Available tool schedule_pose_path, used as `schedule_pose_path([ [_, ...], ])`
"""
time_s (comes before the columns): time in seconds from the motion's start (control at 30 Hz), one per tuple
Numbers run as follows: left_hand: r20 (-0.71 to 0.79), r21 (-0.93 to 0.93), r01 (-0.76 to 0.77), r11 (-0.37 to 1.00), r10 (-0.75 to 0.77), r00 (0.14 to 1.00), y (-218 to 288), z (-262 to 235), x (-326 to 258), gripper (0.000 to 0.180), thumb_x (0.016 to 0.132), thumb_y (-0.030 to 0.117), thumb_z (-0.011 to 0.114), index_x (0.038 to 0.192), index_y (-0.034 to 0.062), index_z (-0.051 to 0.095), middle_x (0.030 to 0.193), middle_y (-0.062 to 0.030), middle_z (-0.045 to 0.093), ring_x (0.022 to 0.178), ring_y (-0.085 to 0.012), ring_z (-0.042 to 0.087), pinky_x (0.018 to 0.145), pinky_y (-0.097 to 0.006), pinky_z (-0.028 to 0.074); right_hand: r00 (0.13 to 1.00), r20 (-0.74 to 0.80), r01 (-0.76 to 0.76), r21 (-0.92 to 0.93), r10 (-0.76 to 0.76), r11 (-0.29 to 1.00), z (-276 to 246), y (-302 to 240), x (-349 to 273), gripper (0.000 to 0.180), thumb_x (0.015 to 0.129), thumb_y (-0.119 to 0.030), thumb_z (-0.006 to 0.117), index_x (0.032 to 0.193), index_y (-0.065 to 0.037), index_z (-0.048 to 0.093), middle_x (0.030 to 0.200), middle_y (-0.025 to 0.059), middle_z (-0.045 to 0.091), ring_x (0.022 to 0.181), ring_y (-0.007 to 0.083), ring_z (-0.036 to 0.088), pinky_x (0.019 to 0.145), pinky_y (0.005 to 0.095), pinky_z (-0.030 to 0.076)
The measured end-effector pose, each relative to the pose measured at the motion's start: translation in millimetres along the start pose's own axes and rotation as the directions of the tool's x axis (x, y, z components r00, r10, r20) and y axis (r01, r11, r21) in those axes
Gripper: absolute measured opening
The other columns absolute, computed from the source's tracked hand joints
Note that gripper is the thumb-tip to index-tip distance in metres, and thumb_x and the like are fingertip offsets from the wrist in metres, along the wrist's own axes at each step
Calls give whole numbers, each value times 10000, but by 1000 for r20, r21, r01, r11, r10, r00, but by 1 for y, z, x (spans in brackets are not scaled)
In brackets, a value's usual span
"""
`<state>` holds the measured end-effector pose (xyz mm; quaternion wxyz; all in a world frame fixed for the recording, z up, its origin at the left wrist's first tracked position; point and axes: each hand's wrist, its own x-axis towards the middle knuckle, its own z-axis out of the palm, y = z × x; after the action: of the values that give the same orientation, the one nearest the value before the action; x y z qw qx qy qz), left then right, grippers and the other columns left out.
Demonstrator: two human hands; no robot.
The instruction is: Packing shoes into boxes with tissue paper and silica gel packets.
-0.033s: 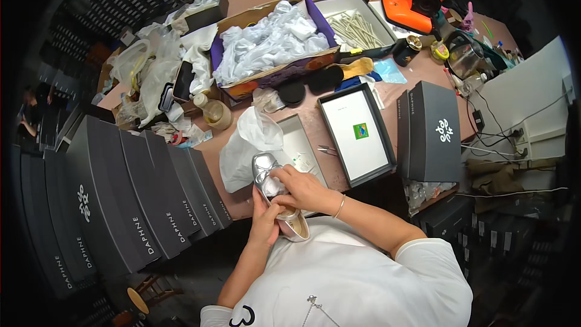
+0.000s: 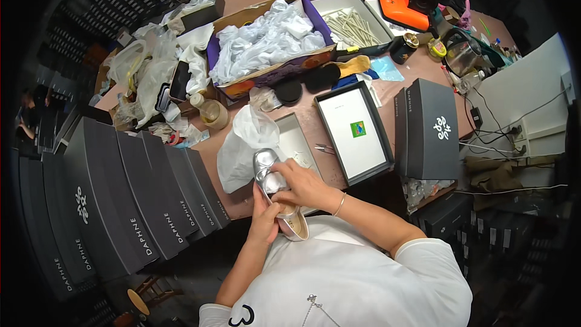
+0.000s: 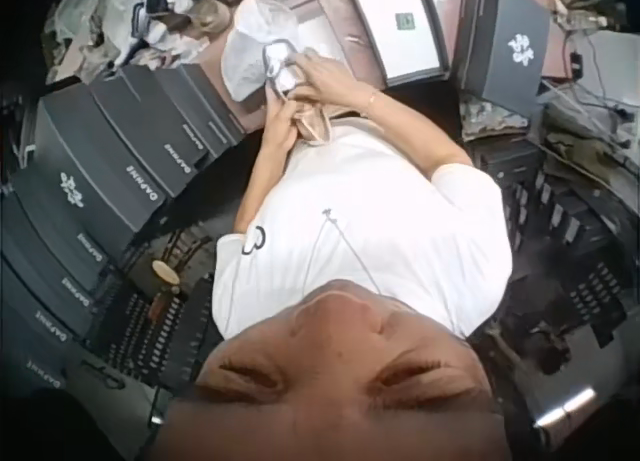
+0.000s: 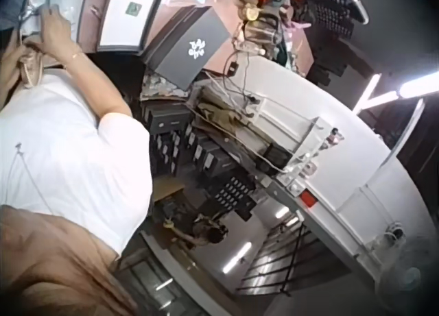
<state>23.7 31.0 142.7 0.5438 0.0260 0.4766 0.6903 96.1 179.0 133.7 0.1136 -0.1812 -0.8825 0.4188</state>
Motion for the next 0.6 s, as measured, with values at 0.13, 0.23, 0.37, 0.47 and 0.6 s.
schedule_pose_path([
  [0.13,90,108,-18,994,8,996,-6,29,9,1009,698,-84,491,1509,163,-56,1437,-136,294,1268,-242,420,1002,-354,412,979,-188,-22,303,82,953,-22,20,-6,958,688,-204,787,1467,-101,239,1224,213,522,1091,364,565,890,372,472],
  [0.23,171,102,59,993,-76,982,-17,45,20,1031,731,-69,529,1497,121,-133,1448,-152,284,1307,-249,372,1051,-362,355,979,-68,-152,379,192,913,-46,37,-14,1007,696,-189,793,1490,-81,183,1175,250,593,1077,373,601,900,377,471],
  [0.37,183,504,-128,854,39,982,-38,21,64,772,909,118,618,1499,25,129,1404,-203,374,1290,-256,403,1037,-343,361,974,-119,-186,55,191,981,-99,94,-14,941,640,-130,801,1445,-98,315,1115,241,615,1046,389,607,899,380,474],
  [0.47,-8,494,-236,837,276,961,-13,-15,97,649,938,134,564,1472,-4,223,1400,-210,397,1294,-271,410,1049,-343,349,928,-54,-373,-177,369,911,-129,142,-4,940,634,-89,785,1445,-101,309,1147,260,571,1032,405,583,899,405,468],
  [0.6,-329,657,-268,705,588,739,-6,-115,126,649,924,147,572,1457,-17,241,1450,-231,333,1330,-306,367,1072,-355,321,950,-308,-41,-297,-55,954,-81,117,9,614,795,-75,648,1366,-44,425,1178,229,567,997,374,603,898,409,481],
])
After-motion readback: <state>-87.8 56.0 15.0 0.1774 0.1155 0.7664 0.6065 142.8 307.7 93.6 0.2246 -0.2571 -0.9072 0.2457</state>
